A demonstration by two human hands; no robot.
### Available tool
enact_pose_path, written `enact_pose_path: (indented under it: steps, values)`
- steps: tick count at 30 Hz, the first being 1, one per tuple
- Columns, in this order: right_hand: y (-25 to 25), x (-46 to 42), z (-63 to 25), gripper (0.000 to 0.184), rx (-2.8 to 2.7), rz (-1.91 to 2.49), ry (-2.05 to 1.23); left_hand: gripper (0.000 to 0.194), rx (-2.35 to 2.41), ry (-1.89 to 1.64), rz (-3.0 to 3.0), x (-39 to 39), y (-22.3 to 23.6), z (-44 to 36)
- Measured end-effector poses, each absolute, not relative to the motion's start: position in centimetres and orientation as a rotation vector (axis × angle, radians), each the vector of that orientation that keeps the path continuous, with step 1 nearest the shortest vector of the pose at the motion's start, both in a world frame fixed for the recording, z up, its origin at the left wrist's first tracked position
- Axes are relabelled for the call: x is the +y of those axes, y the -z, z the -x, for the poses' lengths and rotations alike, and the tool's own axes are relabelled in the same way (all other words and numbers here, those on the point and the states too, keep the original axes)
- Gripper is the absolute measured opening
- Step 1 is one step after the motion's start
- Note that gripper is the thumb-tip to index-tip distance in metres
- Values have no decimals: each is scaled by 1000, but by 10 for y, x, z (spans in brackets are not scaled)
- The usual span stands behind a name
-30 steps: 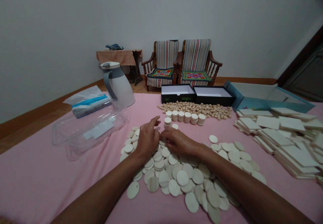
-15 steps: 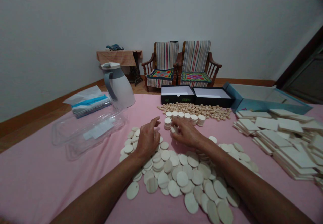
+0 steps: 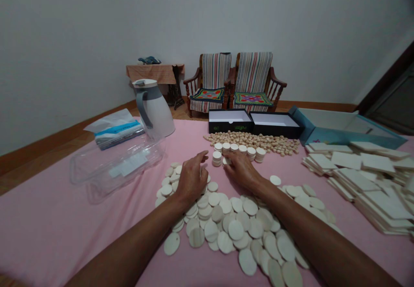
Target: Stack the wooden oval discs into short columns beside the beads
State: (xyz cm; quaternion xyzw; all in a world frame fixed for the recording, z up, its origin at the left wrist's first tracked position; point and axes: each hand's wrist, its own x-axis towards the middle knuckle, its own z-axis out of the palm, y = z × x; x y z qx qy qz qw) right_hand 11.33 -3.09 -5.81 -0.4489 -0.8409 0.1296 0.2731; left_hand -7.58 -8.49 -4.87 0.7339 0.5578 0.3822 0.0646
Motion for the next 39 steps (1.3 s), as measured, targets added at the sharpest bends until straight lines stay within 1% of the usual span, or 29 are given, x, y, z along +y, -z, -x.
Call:
enact_pose_path:
  steps: [17,19,21,23,26,27,29,32,39]
  values:
    - [62,-31,-115,27,-2271,1273,-326,54,1694,-1143,-2206,-86,48,75]
    - [52,-31,-117,29,-2285,1312,-330,55,1690,-1149,-2206,-85,48,75]
    - [37,-31,-122,27,-2301,1366,-337,55,1679,-1150,-2204,-85,49,75]
    - [18,-33,-130,19,-2344,1418,-363,56,1667,-1150,-2200,-84,50,76]
    - [-7,-40,-147,12,-2558,1411,-537,55,1667,-1152,-2193,-84,50,76]
    - [-13,-44,-153,12,-2650,1397,-597,55,1672,-1149,-2191,-84,50,76]
    - [-21,-51,-167,19,-2792,1407,-664,55,1683,-1141,-2189,-84,50,76]
    - [-25,-60,-186,30,-2856,1476,-700,55,1680,-1131,-2204,-84,48,76]
    - [-27,-62,-206,34,-2901,1486,-868,54,1673,-1124,-2208,-85,48,76]
